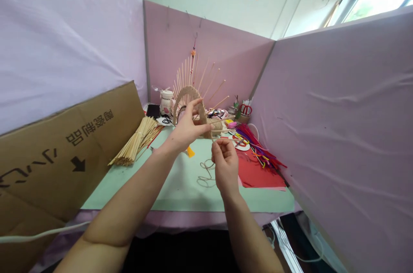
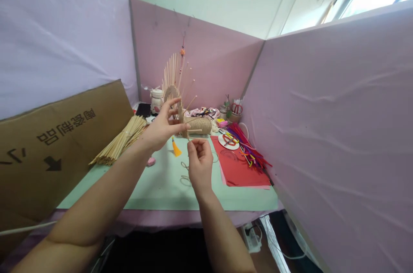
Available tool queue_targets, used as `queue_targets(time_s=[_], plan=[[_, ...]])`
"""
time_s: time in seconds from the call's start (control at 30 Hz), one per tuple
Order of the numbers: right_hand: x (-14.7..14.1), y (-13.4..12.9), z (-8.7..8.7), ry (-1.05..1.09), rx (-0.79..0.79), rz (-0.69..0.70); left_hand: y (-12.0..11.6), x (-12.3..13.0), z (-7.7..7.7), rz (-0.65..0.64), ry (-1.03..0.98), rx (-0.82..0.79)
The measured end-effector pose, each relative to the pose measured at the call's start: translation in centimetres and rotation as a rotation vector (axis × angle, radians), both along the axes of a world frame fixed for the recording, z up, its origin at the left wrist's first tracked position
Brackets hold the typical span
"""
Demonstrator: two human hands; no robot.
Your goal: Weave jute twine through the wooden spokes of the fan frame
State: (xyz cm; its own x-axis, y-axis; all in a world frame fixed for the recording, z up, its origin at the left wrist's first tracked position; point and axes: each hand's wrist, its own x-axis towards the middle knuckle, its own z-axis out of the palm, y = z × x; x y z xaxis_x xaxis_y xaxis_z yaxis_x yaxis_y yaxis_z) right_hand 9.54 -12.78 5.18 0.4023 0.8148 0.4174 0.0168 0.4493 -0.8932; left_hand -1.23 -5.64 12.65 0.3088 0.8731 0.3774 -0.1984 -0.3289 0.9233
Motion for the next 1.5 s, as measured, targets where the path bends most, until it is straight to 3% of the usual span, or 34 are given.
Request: queue_targets(time_s=[0.27, 0.43, 0.63, 0.8, 0.9, 1.03, 1.1, 1.3, 1.5], plan=[[-0.4, -0.7, 1.0, -0.163, 0.144, -0.126, 0.1, -0.2, 1.6, -0.087, -0.084, -0.025], [-0.2, -0.1, 1.3, -0.086, 0.167, -0.163, 0.1, -0.7, 0.8, -0.191, -0.172, -0.029], [0.0, 0.9, 0.5, -0.167, 0.087, -0.238, -0.2, -1.0, -0.3, -0.201, -0.160, -0.002], [0.1, 1.5, 1.0, -0.193, 0.181, -0.313, 0.3, -0.9, -0.2, -0.169, -0.088, 0.086], [0.1, 2.0, 2.1, -0.192, 0.234, -0.370, 1.0, -1.1, 0.0, -0.046, 0.065, 0.259], [0.4, 3.0, 3.3, -0.165, 0.279, -0.377, 1.2, -1.4, -0.4, 0.358, 0.332, 0.635], [0.5, 3.3, 3.5, -0.164, 0.288, -0.359, 0.9, -1.0, -1.2, 0.468, 0.394, 0.774], [0.1, 2.9, 3.5, -0.201, 0.279, -0.347, 1.0, 2.1, -4.1, 0.617, 0.379, 0.865], [-0.1, 2.5, 3.4, -0.212, 0.275, -0.301, 2.4, 4.1, -4.8, 0.727, 0.303, 0.943]])
